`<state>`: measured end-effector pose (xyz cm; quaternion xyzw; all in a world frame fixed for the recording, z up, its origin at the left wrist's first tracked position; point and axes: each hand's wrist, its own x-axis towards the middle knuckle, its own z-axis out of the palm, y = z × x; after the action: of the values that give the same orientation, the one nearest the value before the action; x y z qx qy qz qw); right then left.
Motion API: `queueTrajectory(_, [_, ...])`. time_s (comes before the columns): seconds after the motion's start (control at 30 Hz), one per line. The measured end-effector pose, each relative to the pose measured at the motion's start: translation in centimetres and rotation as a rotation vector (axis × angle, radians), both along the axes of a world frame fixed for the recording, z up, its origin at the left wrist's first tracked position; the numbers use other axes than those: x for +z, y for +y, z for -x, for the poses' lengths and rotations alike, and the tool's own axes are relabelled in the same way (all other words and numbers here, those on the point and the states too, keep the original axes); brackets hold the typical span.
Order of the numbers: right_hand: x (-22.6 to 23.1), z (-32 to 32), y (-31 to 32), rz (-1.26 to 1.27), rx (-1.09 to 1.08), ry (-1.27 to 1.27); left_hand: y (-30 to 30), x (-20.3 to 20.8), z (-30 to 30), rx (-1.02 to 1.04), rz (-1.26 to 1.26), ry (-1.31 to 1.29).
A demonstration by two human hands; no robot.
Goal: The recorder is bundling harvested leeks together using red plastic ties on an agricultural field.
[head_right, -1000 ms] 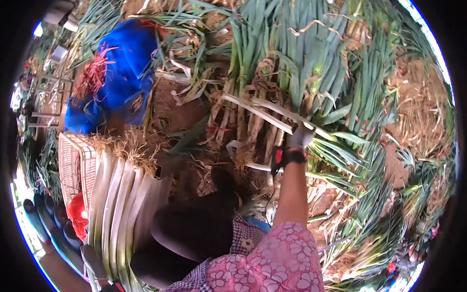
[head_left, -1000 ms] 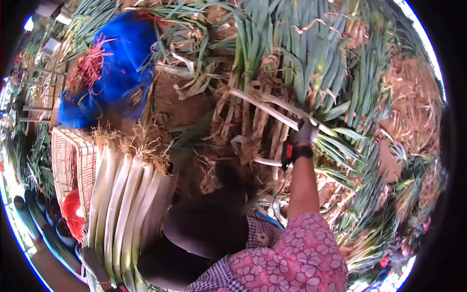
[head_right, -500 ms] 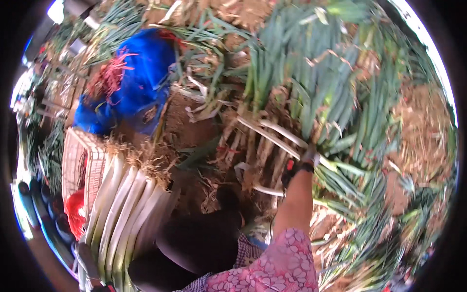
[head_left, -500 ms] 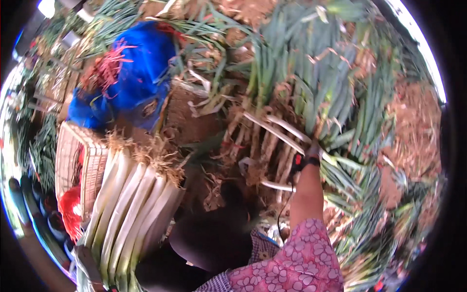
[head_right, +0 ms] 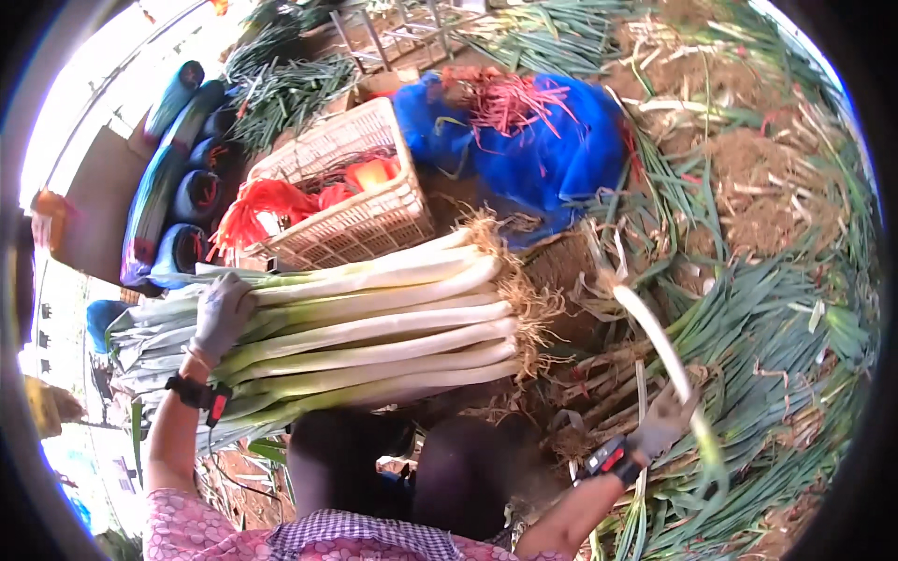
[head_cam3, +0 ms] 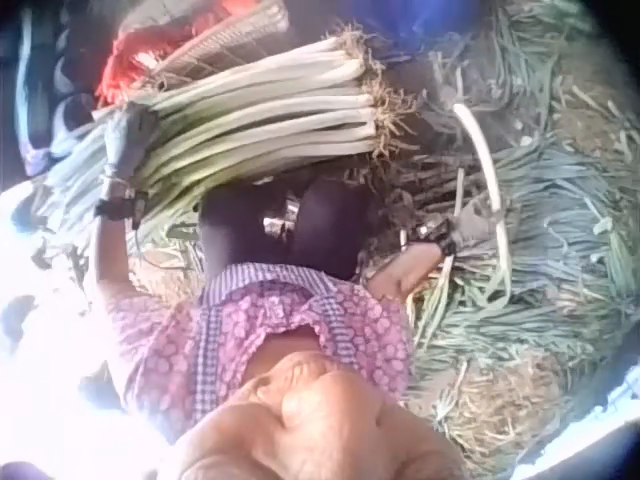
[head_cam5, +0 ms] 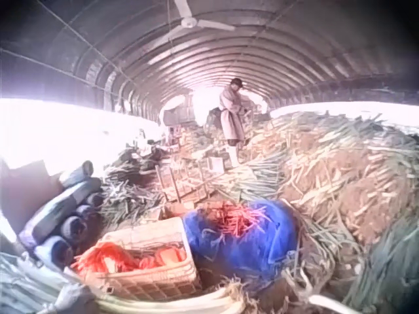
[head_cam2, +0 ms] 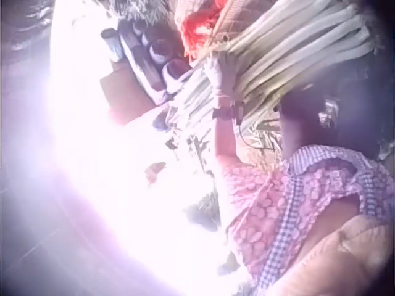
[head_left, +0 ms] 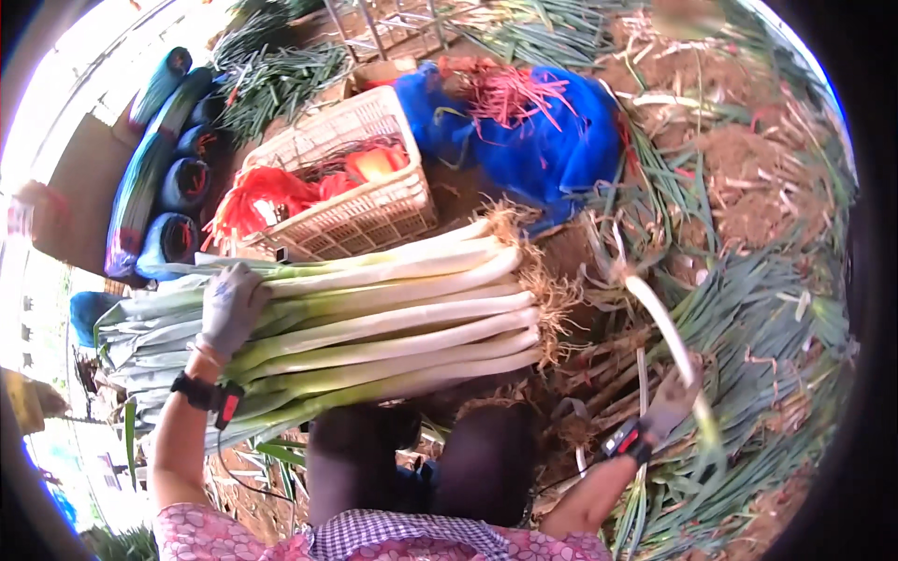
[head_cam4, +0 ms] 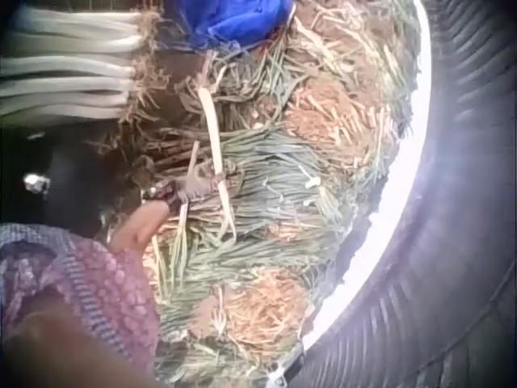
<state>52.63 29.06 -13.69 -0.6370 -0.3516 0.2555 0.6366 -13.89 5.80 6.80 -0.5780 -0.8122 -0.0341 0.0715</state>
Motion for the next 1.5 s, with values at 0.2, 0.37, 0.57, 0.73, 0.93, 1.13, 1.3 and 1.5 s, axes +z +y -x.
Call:
queueTrajectory(0.2, [23.9, 18.7, 7.9, -0.525, 0.756, 0.297, 1.0, 0.0, -1.0, -0.030, -0.136, -0.061])
queueTrajectory(0.37, [25.4, 39.4, 4.8, -0.497, 1.170, -0.069, -0.1, 0.9, 0.0, -0.013, -0.106, -0.073])
queueTrajectory(0.57, [14.3, 47.4, -1.4, -0.535, 1.554, -0.384, -1.2, -2.6, 0.8, -0.005, -0.235, -0.125])
queueTrajectory(0.73, [15.1, 46.9, -1.0, -0.405, 1.623, -0.541, -1.1, -1.2, 0.3, -0.065, -0.235, -0.109])
queueTrajectory(0.93, [14.0, 47.1, -0.5, -0.423, 1.649, -0.655, -1.1, -0.4, 0.3, -0.148, -0.163, 0.034])
queueTrajectory(1.13, [13.0, 47.1, -0.3, -0.390, 1.685, -0.699, -1.8, 0.9, -1.1, -0.135, -0.110, 0.044])
queueTrajectory(1.3, [11.3, 46.8, 0.0, -0.377, 1.704, -0.706, -2.5, 3.6, -2.1, -0.137, -0.153, -0.209])
queueTrajectory(1.5, [12.6, 46.8, -0.3, -0.218, 1.789, -0.856, 2.1, 5.7, -2.0, -0.124, -0.071, 0.040])
